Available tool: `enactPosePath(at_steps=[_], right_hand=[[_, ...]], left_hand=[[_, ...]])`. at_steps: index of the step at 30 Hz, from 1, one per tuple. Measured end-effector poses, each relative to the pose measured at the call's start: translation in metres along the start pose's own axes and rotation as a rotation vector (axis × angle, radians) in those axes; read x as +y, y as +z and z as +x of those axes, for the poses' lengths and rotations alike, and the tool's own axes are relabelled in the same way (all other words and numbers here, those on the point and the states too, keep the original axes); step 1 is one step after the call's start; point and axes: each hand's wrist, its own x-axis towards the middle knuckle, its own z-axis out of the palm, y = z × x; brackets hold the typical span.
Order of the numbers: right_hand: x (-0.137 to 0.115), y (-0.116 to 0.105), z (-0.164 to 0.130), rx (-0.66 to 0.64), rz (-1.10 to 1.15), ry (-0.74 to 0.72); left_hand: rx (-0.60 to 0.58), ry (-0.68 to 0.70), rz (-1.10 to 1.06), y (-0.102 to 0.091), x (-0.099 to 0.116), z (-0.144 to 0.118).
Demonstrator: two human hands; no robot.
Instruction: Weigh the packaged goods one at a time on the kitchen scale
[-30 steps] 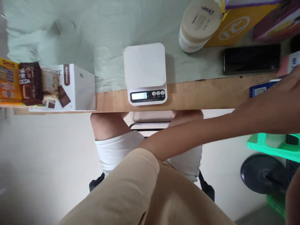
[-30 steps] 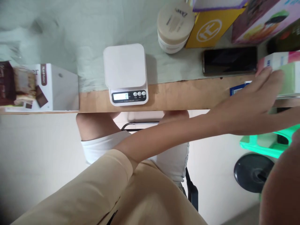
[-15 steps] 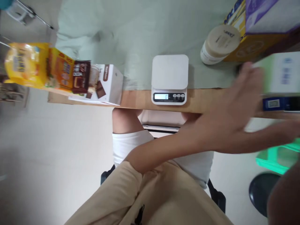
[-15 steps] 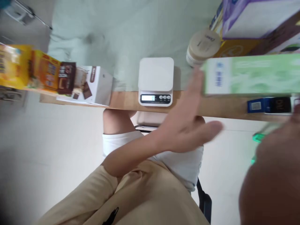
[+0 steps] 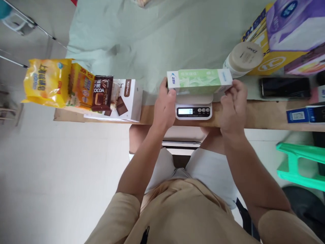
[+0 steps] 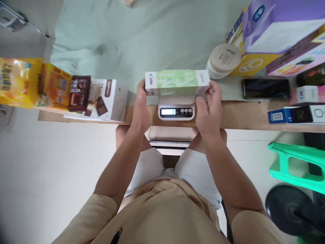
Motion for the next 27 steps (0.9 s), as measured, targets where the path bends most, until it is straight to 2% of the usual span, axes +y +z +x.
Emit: enactPosePath(at_steps=[2,4,9,12,16,18,21,27], right_hand=[[0.007,-0.004,0.002,-0.002,-0.046,-0.019],[0.014,-0.006,0.003,-0.005,-0.097,-0.025],[0.022,-0.016,-0.001,0.069,-0.2,-0.042],[0.027,-0.031,-0.004,0.147,-0.219,-0.044],[0.038,-0.053,0.002,0.175,-0.333,-0.012],[0.044,-0.06,0.009,0.191,-0.308,0.046],[0.052,-0.063,0.017,0.244,-0.227,0.115],[0.06,-0.059,0.024,0.334,-0.211,0.144]], left_hand=[[-0.045,-0.084,-0.063,0.002,-0.006,0.002],[-0.036,-0.122,-0.092,0.004,-0.013,0.004],[0.127,-0.102,-0.144,-0.001,-0.03,0.001],[0.217,-0.068,-0.125,-0.013,-0.026,-0.009],[0.145,-0.096,-0.068,-0.029,-0.012,-0.019],[0.11,-0.105,-0.048,-0.031,-0.009,-0.019],[0.105,-0.107,-0.038,-0.031,-0.008,-0.017],[0.132,-0.135,-0.057,-0.028,-0.01,-0.015]])
